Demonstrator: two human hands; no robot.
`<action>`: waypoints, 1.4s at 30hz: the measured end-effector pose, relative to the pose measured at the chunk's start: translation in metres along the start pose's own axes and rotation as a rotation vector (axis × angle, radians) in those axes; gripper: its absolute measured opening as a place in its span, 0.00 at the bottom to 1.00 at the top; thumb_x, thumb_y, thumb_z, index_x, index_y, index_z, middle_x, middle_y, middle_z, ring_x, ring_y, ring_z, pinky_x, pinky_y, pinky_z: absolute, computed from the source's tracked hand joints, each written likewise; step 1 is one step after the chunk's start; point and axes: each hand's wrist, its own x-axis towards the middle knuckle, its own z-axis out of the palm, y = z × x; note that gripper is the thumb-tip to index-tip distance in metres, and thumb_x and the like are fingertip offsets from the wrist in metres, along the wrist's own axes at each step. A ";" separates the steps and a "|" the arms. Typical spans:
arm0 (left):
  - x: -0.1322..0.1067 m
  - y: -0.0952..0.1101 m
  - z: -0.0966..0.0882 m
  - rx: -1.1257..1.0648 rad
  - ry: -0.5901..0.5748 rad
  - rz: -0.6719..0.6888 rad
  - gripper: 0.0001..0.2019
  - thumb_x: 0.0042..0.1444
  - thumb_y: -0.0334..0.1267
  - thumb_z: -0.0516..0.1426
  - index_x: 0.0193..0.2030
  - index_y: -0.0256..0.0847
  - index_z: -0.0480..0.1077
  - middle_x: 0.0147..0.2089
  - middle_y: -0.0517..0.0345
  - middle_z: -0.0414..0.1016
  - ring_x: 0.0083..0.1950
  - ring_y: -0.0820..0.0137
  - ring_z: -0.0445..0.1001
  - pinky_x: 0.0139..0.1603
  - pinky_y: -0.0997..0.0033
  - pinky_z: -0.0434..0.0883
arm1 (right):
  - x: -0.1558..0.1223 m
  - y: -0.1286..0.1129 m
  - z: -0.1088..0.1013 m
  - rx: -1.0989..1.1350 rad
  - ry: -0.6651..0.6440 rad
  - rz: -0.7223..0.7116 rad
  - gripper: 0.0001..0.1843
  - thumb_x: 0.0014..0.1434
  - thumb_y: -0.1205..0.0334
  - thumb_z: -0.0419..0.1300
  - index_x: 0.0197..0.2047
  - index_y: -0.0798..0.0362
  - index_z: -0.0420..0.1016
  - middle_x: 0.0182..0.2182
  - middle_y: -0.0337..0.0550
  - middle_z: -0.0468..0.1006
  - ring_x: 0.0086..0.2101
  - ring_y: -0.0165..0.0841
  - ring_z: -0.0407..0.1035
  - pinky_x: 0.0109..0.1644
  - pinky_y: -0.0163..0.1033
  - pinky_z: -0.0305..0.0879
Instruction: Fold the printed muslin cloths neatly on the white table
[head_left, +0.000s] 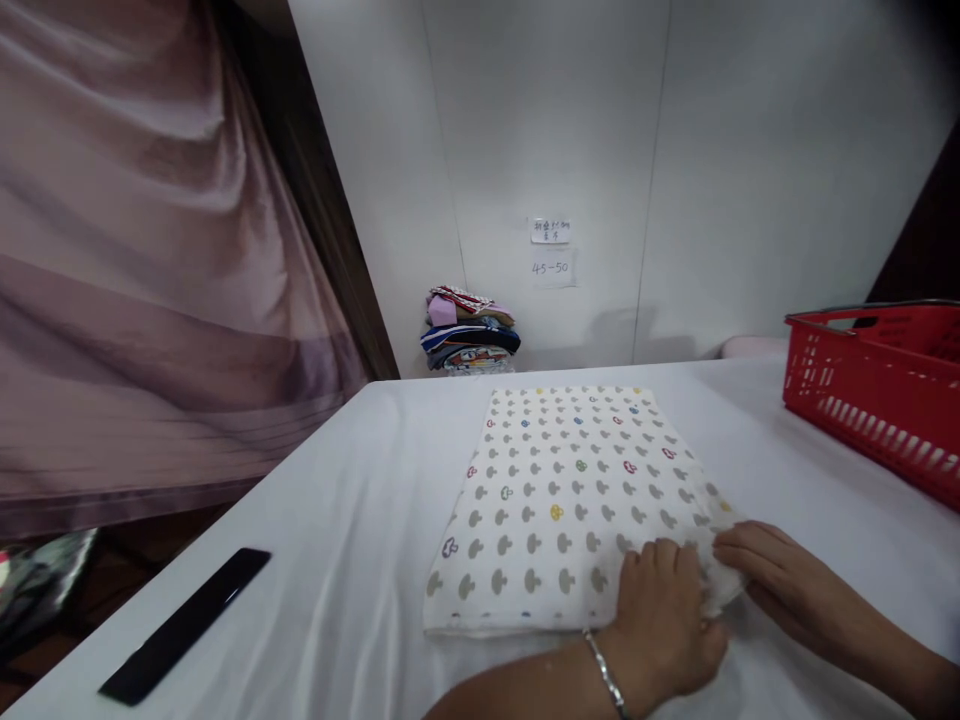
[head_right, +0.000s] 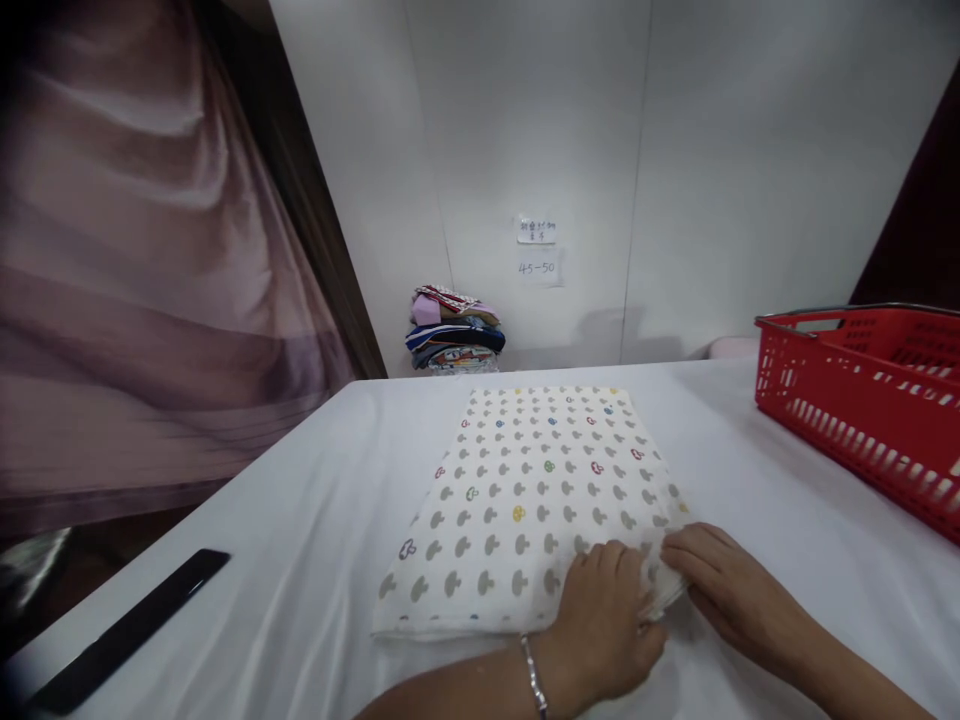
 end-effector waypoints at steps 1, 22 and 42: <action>0.010 0.005 0.005 -0.025 -0.006 -0.020 0.24 0.49 0.45 0.57 0.51 0.38 0.61 0.49 0.43 0.64 0.49 0.54 0.62 0.48 0.50 0.60 | 0.002 -0.001 0.000 0.003 0.000 0.003 0.20 0.56 0.69 0.52 0.51 0.47 0.68 0.41 0.46 0.76 0.42 0.39 0.70 0.45 0.46 0.69; 0.045 -0.001 -0.045 -0.207 0.137 -0.194 0.04 0.55 0.39 0.51 0.33 0.43 0.64 0.33 0.56 0.71 0.33 0.68 0.66 0.32 0.68 0.57 | 0.053 0.085 0.033 0.231 0.185 0.261 0.19 0.55 0.56 0.58 0.50 0.47 0.66 0.45 0.48 0.74 0.47 0.41 0.68 0.49 0.47 0.68; 0.047 -0.030 -0.094 -0.349 0.234 -0.298 0.12 0.56 0.44 0.51 0.25 0.41 0.59 0.24 0.61 0.61 0.28 0.73 0.60 0.28 0.76 0.60 | 0.131 0.239 0.090 0.332 -0.063 0.327 0.09 0.50 0.58 0.54 0.33 0.48 0.74 0.36 0.43 0.78 0.40 0.40 0.70 0.48 0.45 0.65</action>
